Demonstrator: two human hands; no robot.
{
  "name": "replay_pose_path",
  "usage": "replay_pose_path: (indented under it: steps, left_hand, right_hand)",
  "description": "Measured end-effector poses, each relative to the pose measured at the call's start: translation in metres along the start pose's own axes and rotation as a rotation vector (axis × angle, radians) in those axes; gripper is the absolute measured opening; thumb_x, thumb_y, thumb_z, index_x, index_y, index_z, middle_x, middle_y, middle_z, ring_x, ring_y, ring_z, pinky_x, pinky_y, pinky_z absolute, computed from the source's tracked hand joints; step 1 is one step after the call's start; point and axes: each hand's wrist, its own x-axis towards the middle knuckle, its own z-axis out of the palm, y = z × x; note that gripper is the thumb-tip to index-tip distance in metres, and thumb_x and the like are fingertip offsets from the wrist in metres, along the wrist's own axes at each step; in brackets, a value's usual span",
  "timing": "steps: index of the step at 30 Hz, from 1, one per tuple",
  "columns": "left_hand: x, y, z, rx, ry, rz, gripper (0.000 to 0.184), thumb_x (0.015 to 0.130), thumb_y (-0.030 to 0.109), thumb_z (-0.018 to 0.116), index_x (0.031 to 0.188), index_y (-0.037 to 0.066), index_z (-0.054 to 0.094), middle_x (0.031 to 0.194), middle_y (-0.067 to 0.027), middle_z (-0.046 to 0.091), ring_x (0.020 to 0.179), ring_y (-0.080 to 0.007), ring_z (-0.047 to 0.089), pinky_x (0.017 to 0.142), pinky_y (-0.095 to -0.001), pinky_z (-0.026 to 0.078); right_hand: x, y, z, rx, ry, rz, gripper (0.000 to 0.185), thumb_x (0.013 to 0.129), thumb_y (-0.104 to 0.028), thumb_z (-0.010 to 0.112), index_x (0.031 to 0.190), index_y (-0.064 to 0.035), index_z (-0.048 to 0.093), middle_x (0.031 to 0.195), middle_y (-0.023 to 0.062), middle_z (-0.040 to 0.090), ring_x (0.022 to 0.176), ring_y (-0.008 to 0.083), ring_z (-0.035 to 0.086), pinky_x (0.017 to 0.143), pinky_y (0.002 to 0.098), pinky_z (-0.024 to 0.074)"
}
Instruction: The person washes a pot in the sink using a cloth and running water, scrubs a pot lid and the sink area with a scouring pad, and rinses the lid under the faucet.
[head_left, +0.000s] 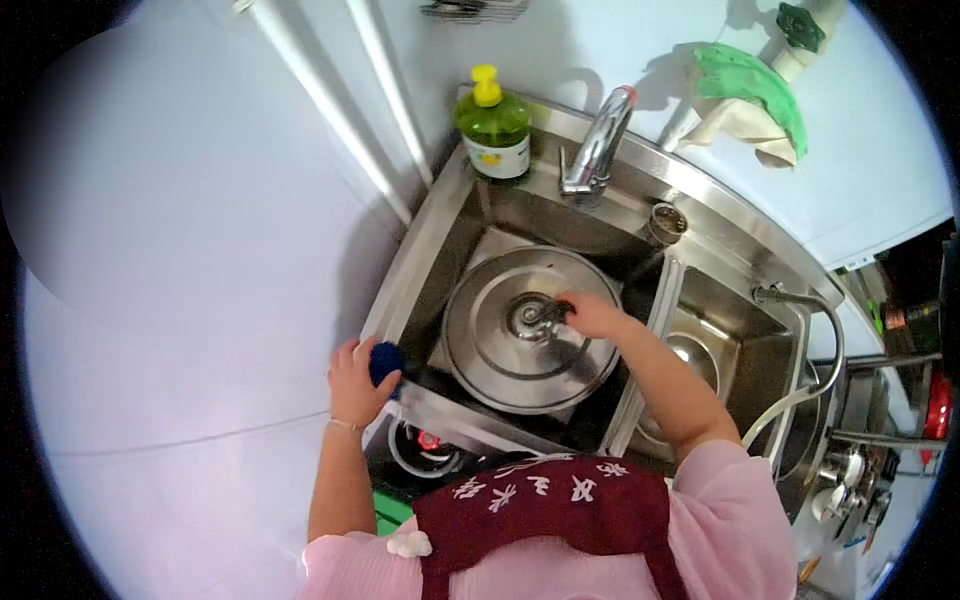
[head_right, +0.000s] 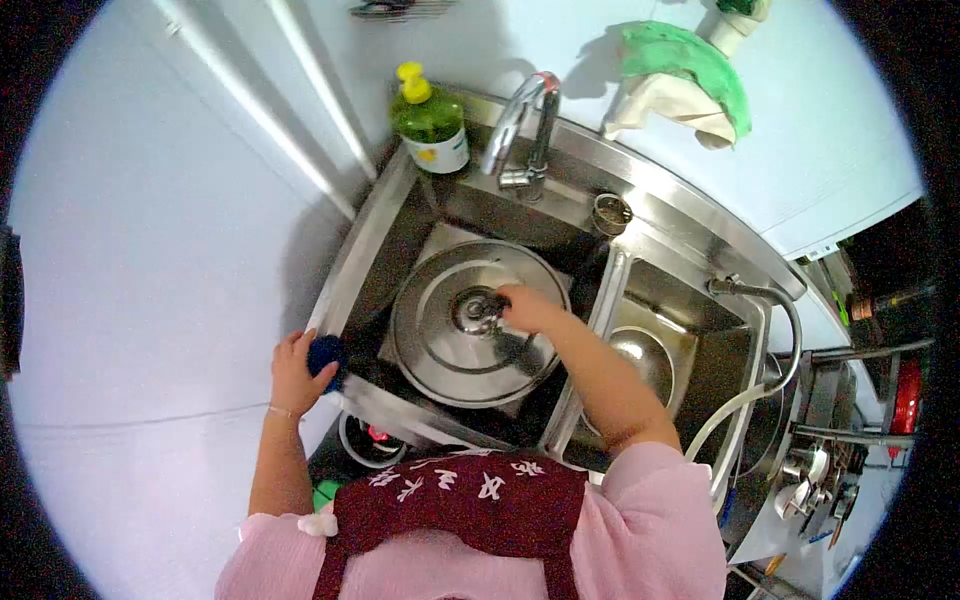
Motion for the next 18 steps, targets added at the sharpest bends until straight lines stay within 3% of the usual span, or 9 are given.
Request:
replay_pose_path:
  steps: [3,5,7,9,11,13,15,17,18]
  left_hand:
    - [-0.010,-0.004,0.011,0.061,-0.046,-0.059,0.073,0.068,0.033,0.074,0.130,0.014,0.042,0.129,-0.0179,0.040,0.115,-0.0376,0.041,0.093,-0.0494,0.036]
    - [-0.011,-0.005,0.019,0.082,-0.072,-0.075,0.076,0.067,0.033,0.074,0.133,0.016,0.039,0.131,-0.0176,0.037,0.117,-0.0377,0.040,0.093,-0.0503,0.037]
    - [-0.012,-0.007,0.027,0.065,-0.078,-0.123,0.078,0.066,0.030,0.075,0.133,0.018,0.039,0.128,-0.0170,0.040,0.115,-0.0370,0.042,0.092,-0.0494,0.039]
    - [-0.012,-0.015,0.037,0.039,-0.033,-0.109,0.076,0.066,0.027,0.075,0.133,0.018,0.039,0.126,-0.0170,0.042,0.112,-0.0370,0.045,0.091,-0.0480,0.040]
    - [-0.013,-0.023,0.044,0.020,0.004,-0.098,0.076,0.065,0.024,0.074,0.132,0.018,0.040,0.124,-0.0169,0.044,0.109,-0.0369,0.048,0.090,-0.0467,0.041]
    - [-0.011,-0.025,0.050,-0.138,0.021,-0.186,0.076,0.064,0.017,0.074,0.131,0.015,0.039,0.115,-0.0193,0.049,0.100,-0.0387,0.052,0.087,-0.0433,0.045]
    - [-0.005,-0.031,0.058,-0.193,0.030,-0.198,0.067,0.067,0.014,0.070,0.127,0.009,0.042,0.111,-0.0193,0.053,0.095,-0.0353,0.057,0.086,-0.0402,0.046]
    - [0.000,-0.041,0.085,-0.613,0.135,-0.133,0.063,0.068,0.016,0.067,0.125,0.004,0.044,0.107,-0.0205,0.057,0.097,-0.0330,0.057,0.086,-0.0391,0.045]
    - [-0.005,-0.008,0.053,-0.732,0.090,-0.181,0.058,0.071,0.017,0.066,0.121,-0.002,0.046,0.107,-0.0195,0.059,0.098,-0.0274,0.058,0.087,-0.0361,0.045]
  right_hand:
    - [0.002,-0.002,-0.007,-0.136,0.058,-0.009,0.041,0.077,-0.012,0.054,0.117,-0.0063,0.055,0.105,0.0206,0.061,0.096,0.0360,0.058,0.084,0.0418,0.0463]
    - [-0.003,-0.003,-0.022,-0.112,0.198,0.030,0.041,0.080,-0.010,0.051,0.120,-0.0036,0.052,0.112,0.0207,0.058,0.098,0.0358,0.057,0.086,0.0396,0.0448]
    - [0.002,0.011,-0.037,-0.124,0.476,-0.059,0.046,0.080,-0.012,0.054,0.124,-0.0026,0.048,0.117,0.0219,0.055,0.104,0.0365,0.054,0.092,0.0390,0.0422]
    - [-0.004,0.006,-0.058,-0.186,0.728,-0.098,0.051,0.081,-0.018,0.058,0.128,-0.0026,0.044,0.126,0.0221,0.048,0.116,0.0371,0.046,0.100,0.0408,0.0358]
    - [-0.006,0.006,-0.066,-0.405,0.837,-0.012,0.059,0.080,-0.025,0.062,0.131,-0.0049,0.040,0.138,0.0216,0.035,0.127,0.0376,0.033,0.106,0.0426,0.0289]
    - [-0.016,-0.003,-0.054,-0.385,0.863,0.014,0.055,0.081,-0.027,0.062,0.128,-0.0044,0.044,0.137,0.0210,0.037,0.127,0.0366,0.034,0.106,0.0426,0.0286]
    - [-0.025,0.000,-0.036,-0.342,0.752,-0.096,0.051,0.080,-0.027,0.062,0.124,-0.0032,0.048,0.133,0.0215,0.042,0.125,0.0366,0.037,0.105,0.0422,0.0299]
    - [-0.046,0.001,-0.005,-0.252,0.602,-0.078,0.046,0.081,-0.026,0.061,0.119,-0.0027,0.053,0.129,0.0182,0.048,0.121,0.0332,0.043,0.103,0.0405,0.0331]
    - [-0.058,0.001,0.012,-0.096,0.479,-0.006,0.044,0.081,-0.023,0.060,0.119,-0.0034,0.053,0.124,0.0162,0.052,0.116,0.0312,0.048,0.100,0.0394,0.0368]
